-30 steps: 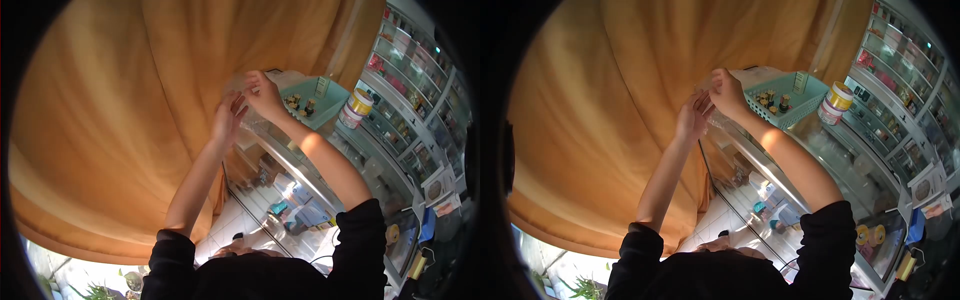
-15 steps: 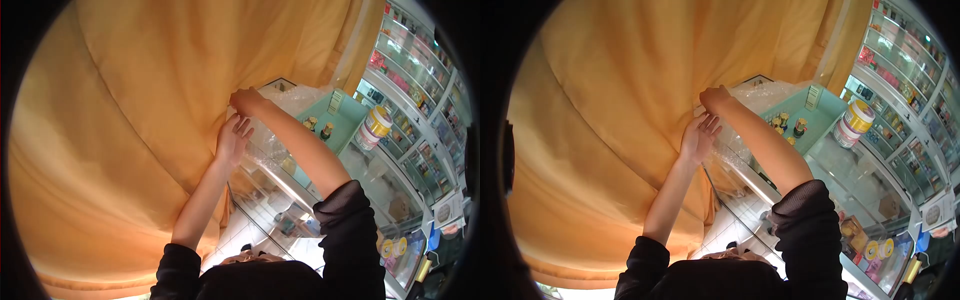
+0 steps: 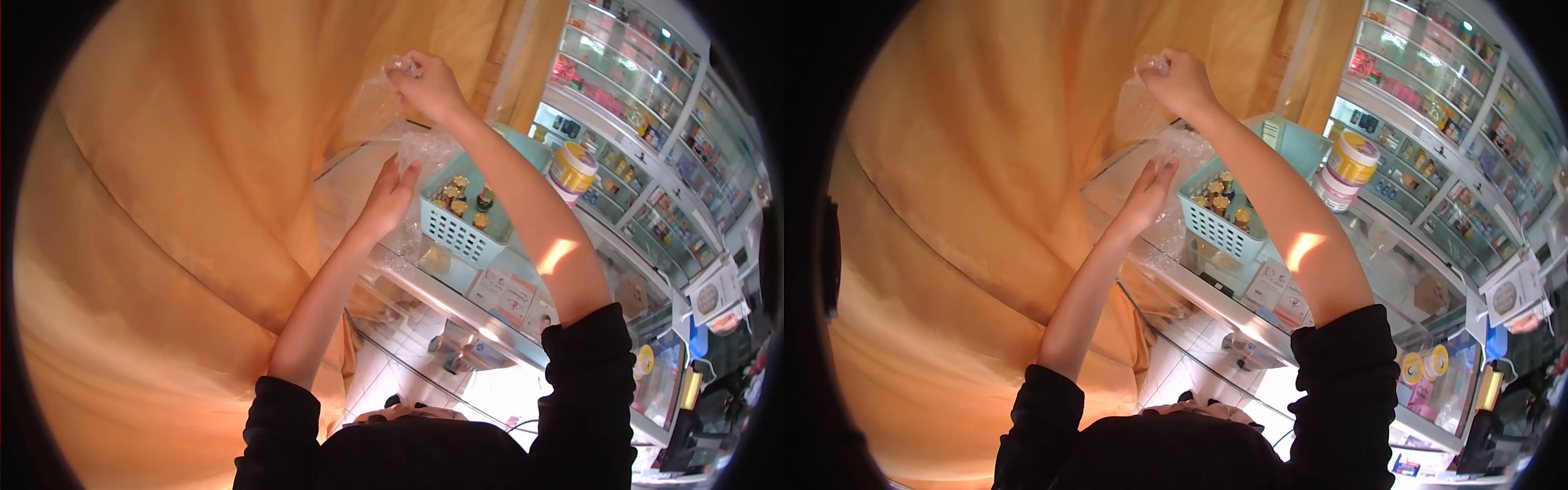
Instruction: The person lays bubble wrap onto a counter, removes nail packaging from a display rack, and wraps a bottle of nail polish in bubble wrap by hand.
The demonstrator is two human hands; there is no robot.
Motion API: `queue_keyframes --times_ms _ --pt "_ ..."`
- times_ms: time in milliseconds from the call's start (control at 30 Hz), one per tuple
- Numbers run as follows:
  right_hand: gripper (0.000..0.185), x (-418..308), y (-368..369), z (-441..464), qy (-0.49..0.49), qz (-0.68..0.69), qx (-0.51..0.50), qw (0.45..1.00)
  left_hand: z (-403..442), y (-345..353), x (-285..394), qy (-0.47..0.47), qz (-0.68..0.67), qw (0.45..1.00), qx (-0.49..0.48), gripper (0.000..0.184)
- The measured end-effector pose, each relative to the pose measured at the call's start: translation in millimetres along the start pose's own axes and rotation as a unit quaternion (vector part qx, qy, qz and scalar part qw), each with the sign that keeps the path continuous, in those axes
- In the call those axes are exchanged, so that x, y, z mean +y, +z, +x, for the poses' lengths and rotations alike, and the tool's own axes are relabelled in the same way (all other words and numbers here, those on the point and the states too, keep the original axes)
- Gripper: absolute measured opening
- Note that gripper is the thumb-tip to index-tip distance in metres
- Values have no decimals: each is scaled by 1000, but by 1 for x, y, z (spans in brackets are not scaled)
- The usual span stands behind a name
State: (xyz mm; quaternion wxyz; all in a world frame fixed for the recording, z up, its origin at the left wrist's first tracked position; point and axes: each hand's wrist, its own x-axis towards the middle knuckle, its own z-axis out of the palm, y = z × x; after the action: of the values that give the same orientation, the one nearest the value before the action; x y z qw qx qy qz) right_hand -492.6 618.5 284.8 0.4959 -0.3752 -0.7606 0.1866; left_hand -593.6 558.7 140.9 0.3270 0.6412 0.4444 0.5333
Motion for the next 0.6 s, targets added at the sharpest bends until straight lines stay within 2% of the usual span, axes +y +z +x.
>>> queue_keyframes --times_ms 33,67,133,167,233,267,300,333,400,433,533,567,600 --pt "20 1 -9 -2 18 86 21 996 17 1 -17 -21 33 999 -14 64" --pt "20 1 -19 -2 24 80 33 996 24 2 -25 -43 67 996 -31 65" --pt "16 -7 -34 -7 -13 249 133 959 20 2 6 -67 62 995 -31 65" --pt "16 -11 -44 -11 -8 245 151 958 21 -1 17 -90 61 994 -16 65" --pt "17 -23 -68 -22 5 295 163 941 64 -4 -54 42 92 995 -9 66" --pt "17 -13 -75 -20 7 282 178 943 61 -5 -38 76 38 996 -28 68" --pt "11 7 -81 -13 -40 314 216 924 52 -6 -18 103 -19 994 -44 71" --pt "7 21 -88 -11 -85 346 248 901 49 -5 -11 99 -31 993 -53 71" --pt "6 27 -109 -19 -41 374 261 889 40 -7 -8 140 160 974 84 74" --pt "6 27 -115 -27 -3 413 272 869 35 -5 -10 132 160 975 83 74" --pt "11 13 -136 -58 -12 382 308 871 33 -1 9 123 179 969 115 68" --pt "25 8 -144 -70 -62 383 297 872 28 -2 24 87 92 991 30 66" --pt "25 6 -152 -81 -63 382 297 873 24 -2 35 51 3 997 -54 63"
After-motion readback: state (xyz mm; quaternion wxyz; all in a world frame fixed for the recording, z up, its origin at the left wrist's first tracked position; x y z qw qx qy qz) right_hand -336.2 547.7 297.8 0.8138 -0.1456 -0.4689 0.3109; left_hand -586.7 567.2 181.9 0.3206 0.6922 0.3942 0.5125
